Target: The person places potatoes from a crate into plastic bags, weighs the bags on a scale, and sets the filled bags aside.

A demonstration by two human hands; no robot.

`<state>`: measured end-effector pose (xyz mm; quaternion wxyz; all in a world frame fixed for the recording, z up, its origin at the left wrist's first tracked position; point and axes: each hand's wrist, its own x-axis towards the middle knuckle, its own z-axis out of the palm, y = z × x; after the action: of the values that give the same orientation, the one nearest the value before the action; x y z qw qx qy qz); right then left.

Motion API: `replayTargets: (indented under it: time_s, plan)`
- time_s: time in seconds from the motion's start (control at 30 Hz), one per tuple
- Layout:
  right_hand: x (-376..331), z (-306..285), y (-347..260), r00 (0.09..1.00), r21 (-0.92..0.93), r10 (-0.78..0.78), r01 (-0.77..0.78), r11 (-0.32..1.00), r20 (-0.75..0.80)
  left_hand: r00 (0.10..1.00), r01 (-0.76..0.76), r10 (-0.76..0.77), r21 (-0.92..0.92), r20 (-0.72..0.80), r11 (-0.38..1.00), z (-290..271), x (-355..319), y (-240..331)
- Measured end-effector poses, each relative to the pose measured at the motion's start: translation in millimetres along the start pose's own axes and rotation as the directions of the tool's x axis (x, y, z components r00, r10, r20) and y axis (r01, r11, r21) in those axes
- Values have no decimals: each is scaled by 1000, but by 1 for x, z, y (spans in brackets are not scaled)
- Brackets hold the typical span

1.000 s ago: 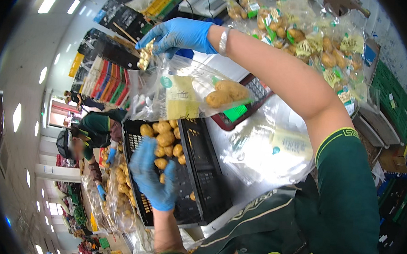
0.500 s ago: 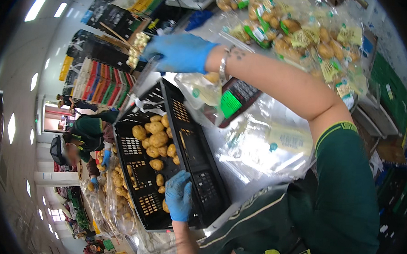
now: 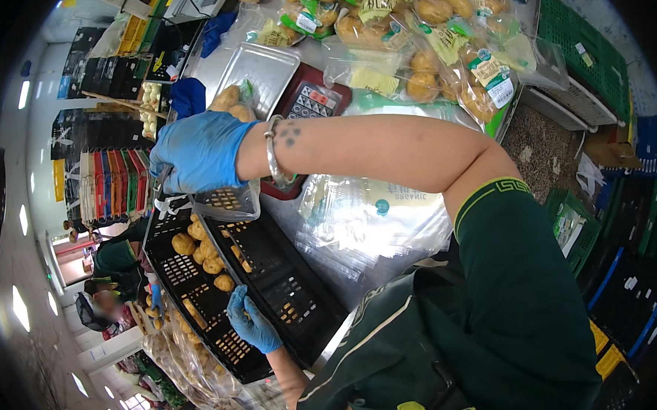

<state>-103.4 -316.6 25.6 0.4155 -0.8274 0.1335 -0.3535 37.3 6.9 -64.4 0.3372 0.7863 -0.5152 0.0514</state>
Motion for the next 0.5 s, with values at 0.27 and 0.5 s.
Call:
replayTargets:
  time_s: [0.27,0.5]
  plan:
    - [-8,79,64,990,-172,101,-116,978,-96,999,34,-35,54,26,998,-5,8,10]
    - [30,15,178,930,153,364,-366,918,42,937,347,-328,189,-123,919,-117,-24,-97]
